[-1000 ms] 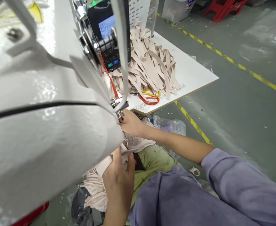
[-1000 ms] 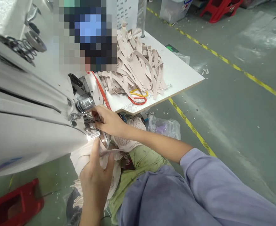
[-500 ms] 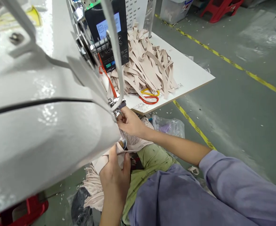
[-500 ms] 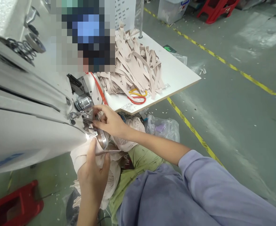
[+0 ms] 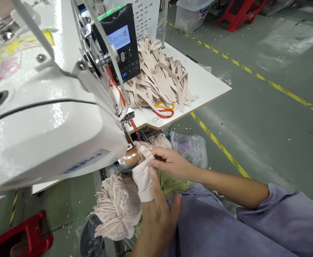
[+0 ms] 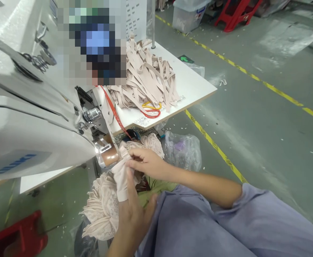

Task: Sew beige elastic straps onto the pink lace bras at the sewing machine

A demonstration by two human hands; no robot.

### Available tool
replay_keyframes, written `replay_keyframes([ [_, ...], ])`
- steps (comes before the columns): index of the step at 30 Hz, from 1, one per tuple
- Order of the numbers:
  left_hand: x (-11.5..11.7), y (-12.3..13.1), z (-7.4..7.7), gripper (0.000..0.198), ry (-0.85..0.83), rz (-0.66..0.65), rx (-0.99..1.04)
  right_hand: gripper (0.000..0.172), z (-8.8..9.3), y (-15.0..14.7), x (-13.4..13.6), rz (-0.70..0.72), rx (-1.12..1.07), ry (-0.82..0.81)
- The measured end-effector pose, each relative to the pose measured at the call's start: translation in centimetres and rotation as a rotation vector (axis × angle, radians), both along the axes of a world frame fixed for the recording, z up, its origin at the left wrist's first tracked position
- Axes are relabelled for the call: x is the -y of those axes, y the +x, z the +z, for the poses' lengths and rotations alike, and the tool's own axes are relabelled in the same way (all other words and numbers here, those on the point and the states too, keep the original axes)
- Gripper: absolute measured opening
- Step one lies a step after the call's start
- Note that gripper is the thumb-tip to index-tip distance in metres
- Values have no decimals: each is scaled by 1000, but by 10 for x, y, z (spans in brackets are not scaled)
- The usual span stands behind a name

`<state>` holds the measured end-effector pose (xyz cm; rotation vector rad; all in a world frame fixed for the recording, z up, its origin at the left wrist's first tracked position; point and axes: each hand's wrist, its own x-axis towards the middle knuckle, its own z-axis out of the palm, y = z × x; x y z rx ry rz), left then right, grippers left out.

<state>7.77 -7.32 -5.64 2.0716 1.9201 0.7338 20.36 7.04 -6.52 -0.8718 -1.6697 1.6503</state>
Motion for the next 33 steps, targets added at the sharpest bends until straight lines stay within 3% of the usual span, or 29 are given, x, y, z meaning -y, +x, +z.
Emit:
replay_keyframes([
  [2, 7, 1, 12, 75, 39, -74, 95, 27, 1, 7, 6, -132, -26, -46],
  [3, 7, -1, 18, 67, 91, -90, 88, 26, 2, 9, 8, -105, -26, -43],
  [5, 1, -11, 27, 51, 168, -114, -31, 22, 3, 10, 13, 177, -12, 13],
  [7, -11, -24, 29, 28, 70, -109, -157, 20, 3, 7, 18, 505, 48, 154],
  [8, -18, -31, 27, 25, -45, -54, -169, 21, 1, 4, 19, 555, 110, 276],
  [9, -24, -38, 23, 31, -176, 21, -127, 22, -2, 1, 20, 519, 193, 430],
  [11, -35, -50, 13, 42, -458, 165, 193, 25, -13, -7, 20, 342, 366, 771],
  [13, -41, -58, 1, 41, -688, 233, 748, 26, -26, -14, 18, 185, 431, 1031],
  [15, -43, -60, -10, 42, -780, 233, 1211, 24, -35, -17, 16, 109, 367, 1132],
  [17, -41, -59, -16, 42, -746, 263, 1379, 20, -38, -17, 17, 56, 288, 1071],
  [20, -36, -55, -17, 39, -623, 300, 1415, 25, -34, -14, 21, -68, 258, 832],
  [23, -31, -54, -10, 38, -486, 307, 1217, 30, -31, -15, 26, -77, 272, 714],
  [27, -31, -54, -3, 36, -398, 324, 864, 26, -32, -23, 28, -30, 318, 668],
  [30, -34, -53, -6, 36, -393, 344, 795, 17, -33, -27, 33, -34, 284, 682],
  [33, -38, -53, -15, 41, -391, 379, 784, 20, -40, -26, 33, -12, 250, 835],
])
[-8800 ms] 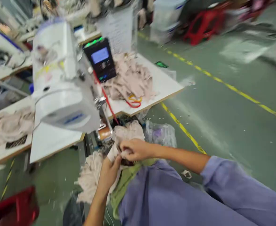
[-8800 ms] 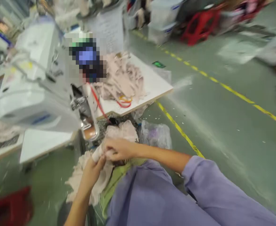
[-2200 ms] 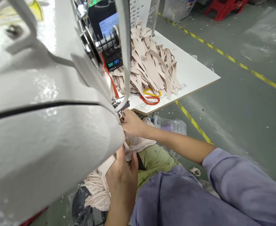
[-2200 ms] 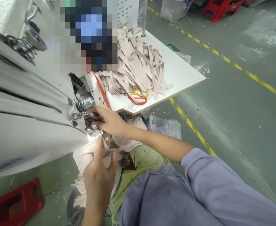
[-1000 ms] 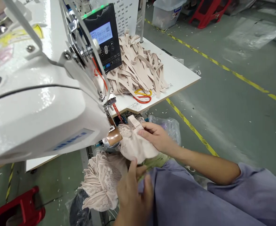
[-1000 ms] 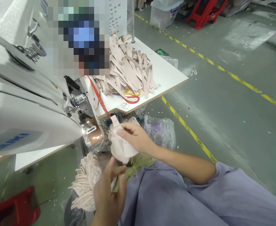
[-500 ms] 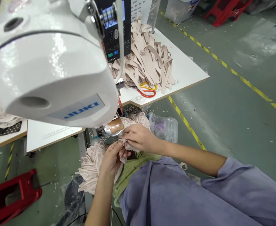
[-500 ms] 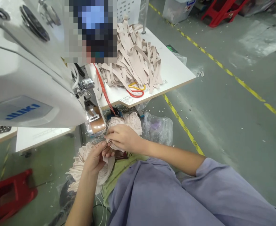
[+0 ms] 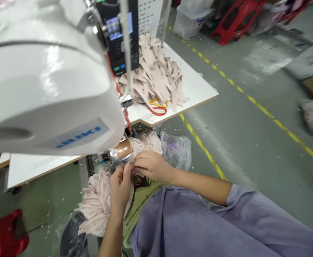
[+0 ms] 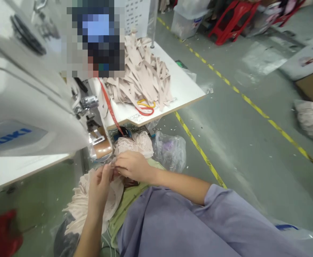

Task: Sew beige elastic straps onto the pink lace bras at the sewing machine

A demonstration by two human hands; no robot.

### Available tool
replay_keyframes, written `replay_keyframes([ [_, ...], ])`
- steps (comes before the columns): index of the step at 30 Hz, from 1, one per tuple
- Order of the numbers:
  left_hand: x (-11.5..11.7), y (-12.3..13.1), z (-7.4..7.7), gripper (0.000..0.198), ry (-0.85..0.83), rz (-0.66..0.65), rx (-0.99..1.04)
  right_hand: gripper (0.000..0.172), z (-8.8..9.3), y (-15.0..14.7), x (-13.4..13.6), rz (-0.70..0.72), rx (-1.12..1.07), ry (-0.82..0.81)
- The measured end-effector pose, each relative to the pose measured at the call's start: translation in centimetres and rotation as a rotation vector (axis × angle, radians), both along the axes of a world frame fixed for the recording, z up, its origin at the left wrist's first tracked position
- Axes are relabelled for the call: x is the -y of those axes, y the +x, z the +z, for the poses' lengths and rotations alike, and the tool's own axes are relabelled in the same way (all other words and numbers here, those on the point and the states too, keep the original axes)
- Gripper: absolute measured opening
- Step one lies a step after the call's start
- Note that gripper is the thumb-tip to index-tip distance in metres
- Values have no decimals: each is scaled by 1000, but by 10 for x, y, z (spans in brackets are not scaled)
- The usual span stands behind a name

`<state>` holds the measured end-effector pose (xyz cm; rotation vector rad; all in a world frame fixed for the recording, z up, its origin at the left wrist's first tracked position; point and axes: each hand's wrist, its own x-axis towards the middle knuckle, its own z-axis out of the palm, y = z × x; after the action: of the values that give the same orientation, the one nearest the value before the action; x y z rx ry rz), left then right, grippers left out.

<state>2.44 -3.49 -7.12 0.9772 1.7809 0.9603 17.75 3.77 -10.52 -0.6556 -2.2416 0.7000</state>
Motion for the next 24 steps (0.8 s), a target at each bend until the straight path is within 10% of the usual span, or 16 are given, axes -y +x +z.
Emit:
replay_keyframes([
  [4, -4, -8, -17, 47, -31, 23, 138, 24, -11, 20, -52, 11, 163, 55],
  [8, 0, -15, -27, 48, -22, 22, 225, 39, -2, 62, -151, -514, 511, 18],
  [12, 2, -9, -26, 50, -73, 41, 269, 37, 12, 79, -211, -428, 664, 12],
  [24, 4, -6, -23, 56, -68, 149, 289, 35, 82, 108, -179, -321, 888, -127],
])
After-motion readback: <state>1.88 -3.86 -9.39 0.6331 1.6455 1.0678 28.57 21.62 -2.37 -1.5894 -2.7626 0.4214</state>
